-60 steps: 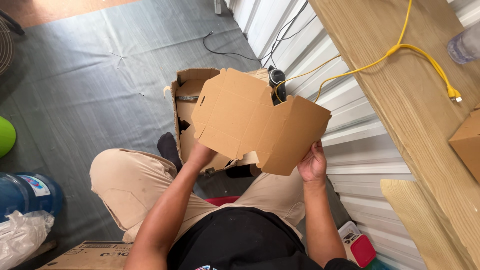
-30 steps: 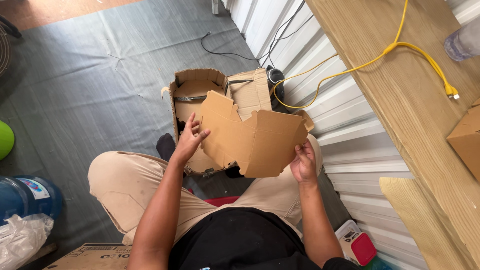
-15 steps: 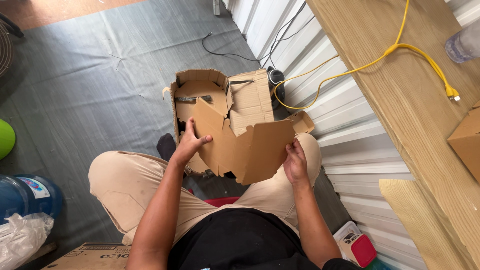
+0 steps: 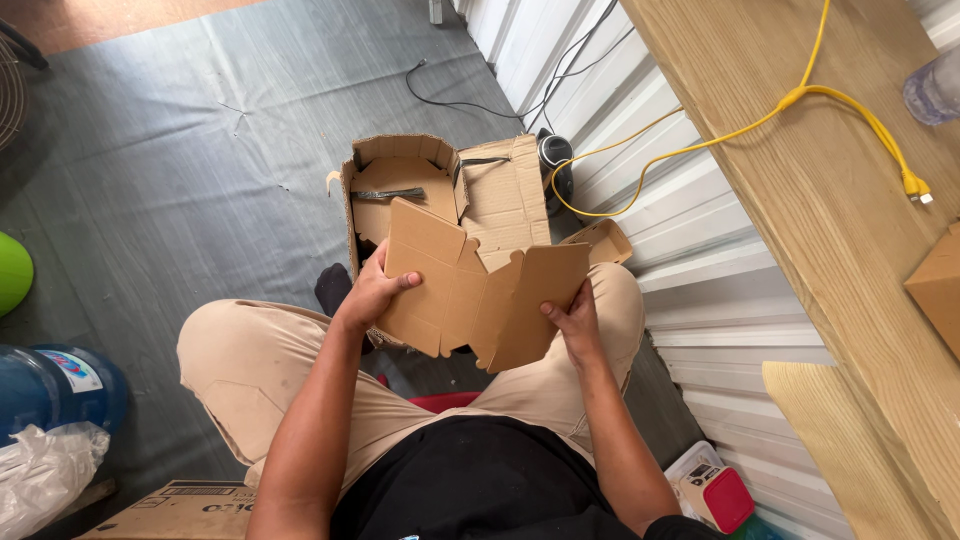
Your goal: The person sits on the floor and folds flat die-cut cardboard blanks into takeout food boxes, pressing creases and tucking tabs to shape each box, then sets finished boxes aside and picks up the next blank.
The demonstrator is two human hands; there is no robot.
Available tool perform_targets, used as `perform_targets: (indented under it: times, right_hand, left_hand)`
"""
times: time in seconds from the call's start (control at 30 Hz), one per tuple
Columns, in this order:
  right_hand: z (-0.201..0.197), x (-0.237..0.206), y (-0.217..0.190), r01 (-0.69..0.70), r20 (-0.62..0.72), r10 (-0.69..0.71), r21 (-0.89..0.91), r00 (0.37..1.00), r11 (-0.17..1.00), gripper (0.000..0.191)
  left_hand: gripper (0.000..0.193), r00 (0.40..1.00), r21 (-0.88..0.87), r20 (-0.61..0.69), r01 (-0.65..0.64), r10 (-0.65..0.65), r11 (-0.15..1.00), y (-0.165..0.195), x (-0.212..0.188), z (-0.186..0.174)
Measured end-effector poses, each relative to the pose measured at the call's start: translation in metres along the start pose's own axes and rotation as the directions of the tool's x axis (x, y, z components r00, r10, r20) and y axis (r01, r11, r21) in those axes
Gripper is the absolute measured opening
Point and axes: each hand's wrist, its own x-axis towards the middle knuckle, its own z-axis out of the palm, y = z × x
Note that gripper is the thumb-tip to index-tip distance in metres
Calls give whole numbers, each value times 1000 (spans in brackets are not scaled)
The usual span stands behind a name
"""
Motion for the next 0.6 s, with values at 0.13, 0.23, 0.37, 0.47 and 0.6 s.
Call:
perform_targets:
  times: [0.13, 0.23, 0.37, 0.47, 0.6]
  right_hand:
    - [-12, 3, -5, -8, -50, 12, 67, 999, 998, 82]
    - [-19, 3, -13, 0, -2, 0, 83, 1000, 997, 79]
    - [-19, -1, -17, -70, 46, 63, 194, 997, 978, 84]
    - [-15, -6, -14, -125, 84, 107, 266, 991, 956, 87]
    - [2, -11, -8, -102, 272, 8, 334, 962, 937, 84]
  left_hand:
    - [76, 992, 28, 48, 117, -118, 993, -6, 0, -1]
    - [67, 957, 190, 8, 282, -289, 940, -13, 0, 4]
    - [66, 932, 284, -37, 355, -359, 891, -21, 2, 12]
    - [63, 935, 308, -60, 350, -349, 884, -26, 3, 12]
    - [54, 957, 473, -24, 265, -288, 840, -36, 6, 12]
